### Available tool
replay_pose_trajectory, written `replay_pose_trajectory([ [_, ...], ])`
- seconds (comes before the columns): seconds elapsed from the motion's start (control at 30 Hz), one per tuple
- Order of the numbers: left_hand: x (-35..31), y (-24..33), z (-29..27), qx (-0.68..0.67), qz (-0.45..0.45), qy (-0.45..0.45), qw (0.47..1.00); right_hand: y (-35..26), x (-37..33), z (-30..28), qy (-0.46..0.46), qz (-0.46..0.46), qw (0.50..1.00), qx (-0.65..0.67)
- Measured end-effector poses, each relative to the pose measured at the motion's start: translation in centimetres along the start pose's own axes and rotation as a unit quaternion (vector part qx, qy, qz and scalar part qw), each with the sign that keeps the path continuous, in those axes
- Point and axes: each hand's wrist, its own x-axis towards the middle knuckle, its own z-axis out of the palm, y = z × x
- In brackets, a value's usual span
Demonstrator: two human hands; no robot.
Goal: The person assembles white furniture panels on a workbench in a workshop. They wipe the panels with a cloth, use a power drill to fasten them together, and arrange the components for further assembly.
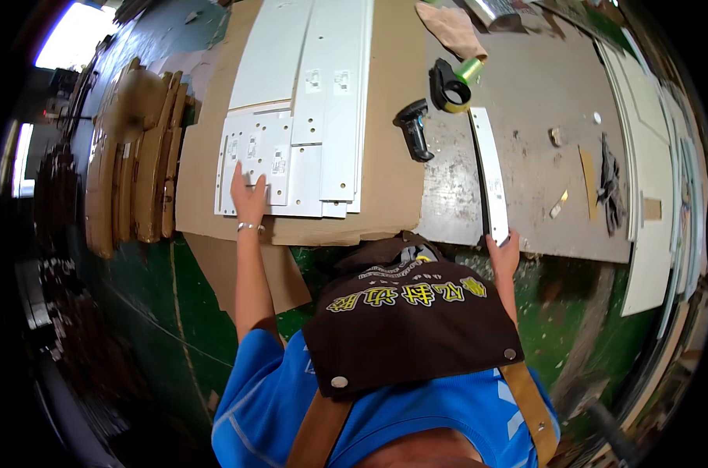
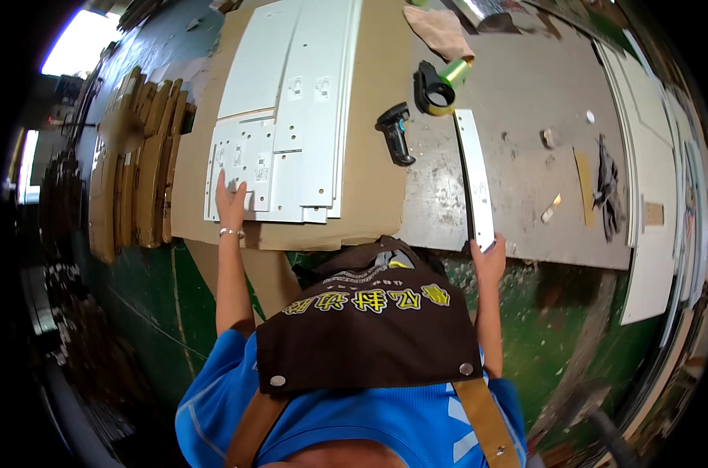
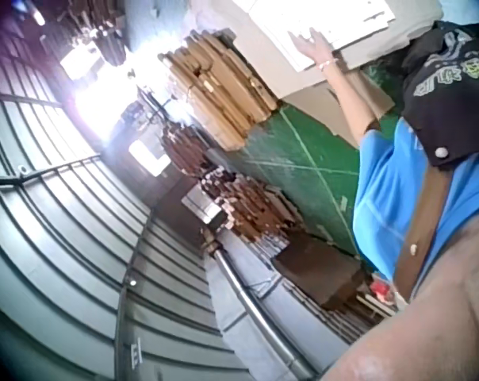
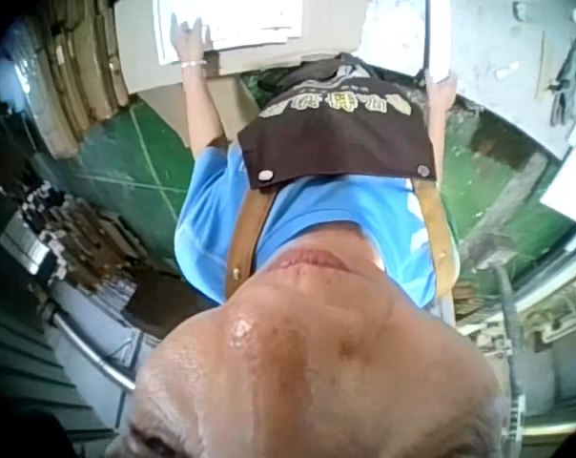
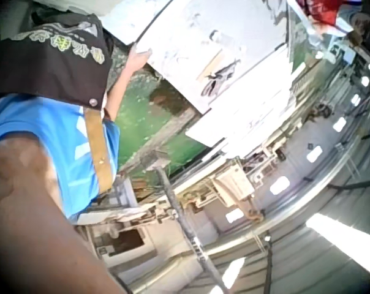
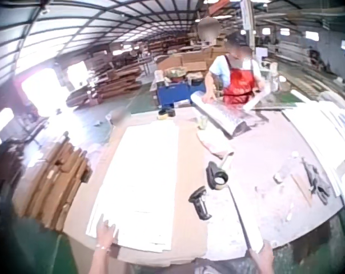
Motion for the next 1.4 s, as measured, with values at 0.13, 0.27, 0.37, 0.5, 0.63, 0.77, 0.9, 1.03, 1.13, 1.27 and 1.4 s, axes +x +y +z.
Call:
replay_pose_trajectory([
  [0.13,-2.8,-1.2,-0.9,0.085,-0.051,0.001,0.995,-1.4,1.4,-0.7,-0.108,0.004,0.994,0.035],
  [0.27,-6.0,-1.5,-0.3,0.044,-0.060,-0.031,0.997,-2.4,2.8,1.3,-0.139,0.011,0.989,0.052],
  [0.37,-10.1,5.6,3.3,-0.092,-0.132,0.062,0.985,-3.2,3.3,1.8,-0.142,0.033,0.989,0.029],
  [0.5,-13.8,1.2,7.3,-0.394,-0.414,0.114,0.813,-4.1,2.9,2.1,-0.128,0.043,0.986,0.096],
  [0.63,-10.1,8.5,10.9,-0.547,-0.561,0.013,0.621,-2.5,2.9,3.1,-0.103,-0.002,0.989,0.109],
  [0.77,-7.7,11.1,11.0,-0.589,-0.610,0.016,0.529,-3.3,4.0,1.5,-0.144,0.009,0.986,0.086],
  [0.9,-8.3,10.4,10.8,-0.623,-0.591,0.039,0.511,-4.2,6.7,-0.7,-0.118,-0.074,0.990,-0.016],
  [1.03,-9.3,10.6,10.3,-0.632,-0.568,0.028,0.527,-9.7,10.2,-0.6,-0.062,-0.124,0.980,0.142],
  [1.13,-10.4,9.9,9.3,-0.593,-0.569,0.004,0.569,-15.2,12.6,3.4,-0.128,-0.197,0.958,0.164],
  [1.27,-12.6,5.4,8.6,-0.591,-0.570,0.097,0.562,-21.3,15.0,10.7,-0.117,-0.269,0.955,0.036],
  [1.4,-14.3,0.5,5.9,-0.619,-0.571,0.149,0.519,-23.5,15.8,15.0,-0.071,-0.233,0.970,-0.024],
])
